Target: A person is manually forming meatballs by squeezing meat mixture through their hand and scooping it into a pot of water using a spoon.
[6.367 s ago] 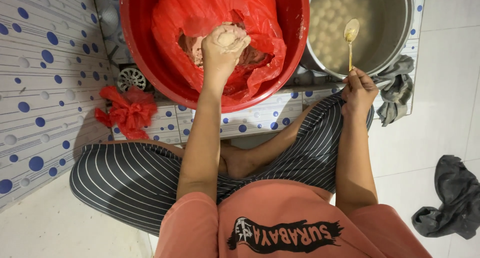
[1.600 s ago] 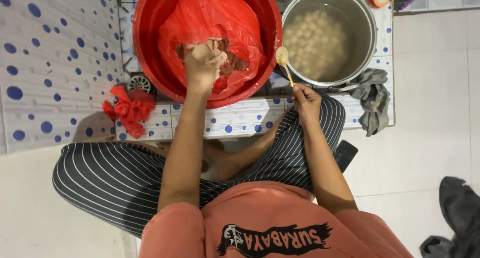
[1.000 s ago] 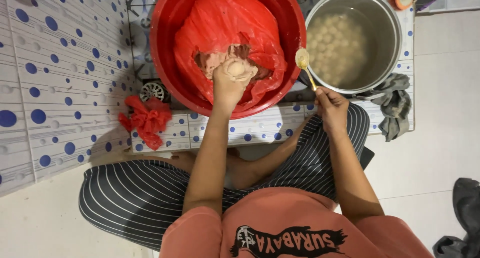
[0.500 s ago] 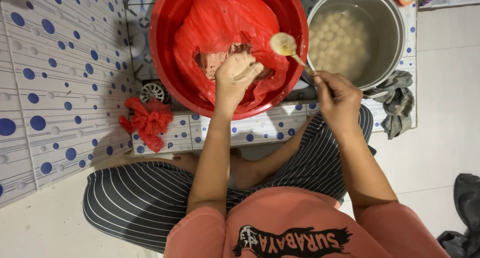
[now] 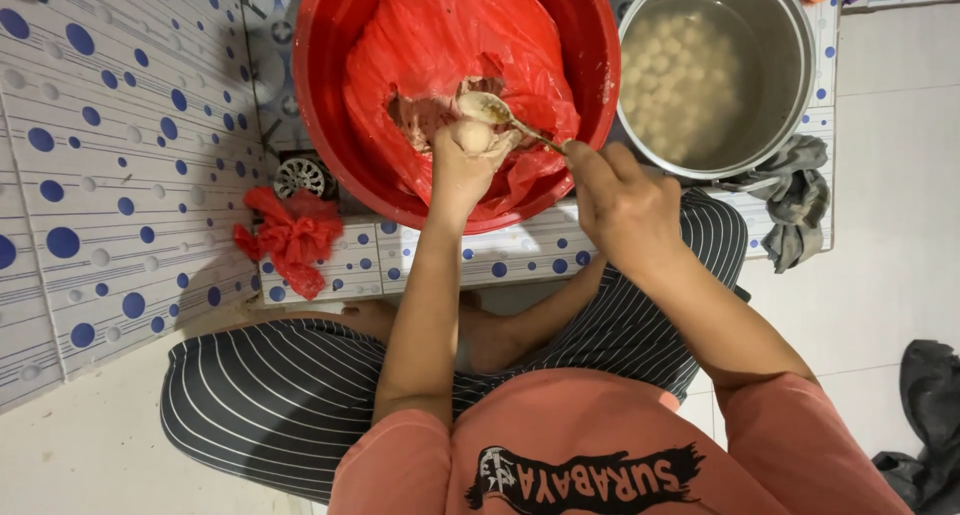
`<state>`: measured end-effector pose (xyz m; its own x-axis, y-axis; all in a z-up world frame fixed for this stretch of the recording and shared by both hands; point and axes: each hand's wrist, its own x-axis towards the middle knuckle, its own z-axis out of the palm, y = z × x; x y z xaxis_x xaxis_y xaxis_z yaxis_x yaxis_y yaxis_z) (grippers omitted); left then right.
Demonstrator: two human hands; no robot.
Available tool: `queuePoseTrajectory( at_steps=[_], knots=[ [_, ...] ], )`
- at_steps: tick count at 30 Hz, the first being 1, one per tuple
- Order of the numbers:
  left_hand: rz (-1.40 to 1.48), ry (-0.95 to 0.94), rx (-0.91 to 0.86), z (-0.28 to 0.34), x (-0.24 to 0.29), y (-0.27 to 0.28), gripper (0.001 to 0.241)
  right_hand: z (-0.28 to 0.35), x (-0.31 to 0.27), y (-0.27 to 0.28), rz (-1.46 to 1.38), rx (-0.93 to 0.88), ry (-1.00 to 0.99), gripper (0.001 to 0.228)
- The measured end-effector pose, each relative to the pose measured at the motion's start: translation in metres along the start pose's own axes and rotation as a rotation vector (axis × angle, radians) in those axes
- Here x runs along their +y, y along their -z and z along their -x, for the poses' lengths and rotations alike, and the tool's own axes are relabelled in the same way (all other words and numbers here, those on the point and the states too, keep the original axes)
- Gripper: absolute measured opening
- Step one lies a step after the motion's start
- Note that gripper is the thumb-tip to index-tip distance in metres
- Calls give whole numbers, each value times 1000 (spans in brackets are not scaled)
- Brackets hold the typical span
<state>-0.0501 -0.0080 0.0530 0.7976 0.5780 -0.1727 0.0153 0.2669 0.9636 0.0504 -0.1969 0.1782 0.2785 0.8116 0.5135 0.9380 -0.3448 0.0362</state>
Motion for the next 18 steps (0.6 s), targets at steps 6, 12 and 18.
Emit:
queuePoseTrajectory(
  at_steps=[6,12,18],
  knots=[
    [-458,57,336,-28,-81,-5,30,8,-6,-25,-588,-172,-254,14],
    [-1013,88,208,-11,-55,-6,12,37,27,-55,-1270,-467,-925,14],
    [-1070,125,291,-31,-114,25,4,90,119,-59,-925,-357,-867,12]
  ],
)
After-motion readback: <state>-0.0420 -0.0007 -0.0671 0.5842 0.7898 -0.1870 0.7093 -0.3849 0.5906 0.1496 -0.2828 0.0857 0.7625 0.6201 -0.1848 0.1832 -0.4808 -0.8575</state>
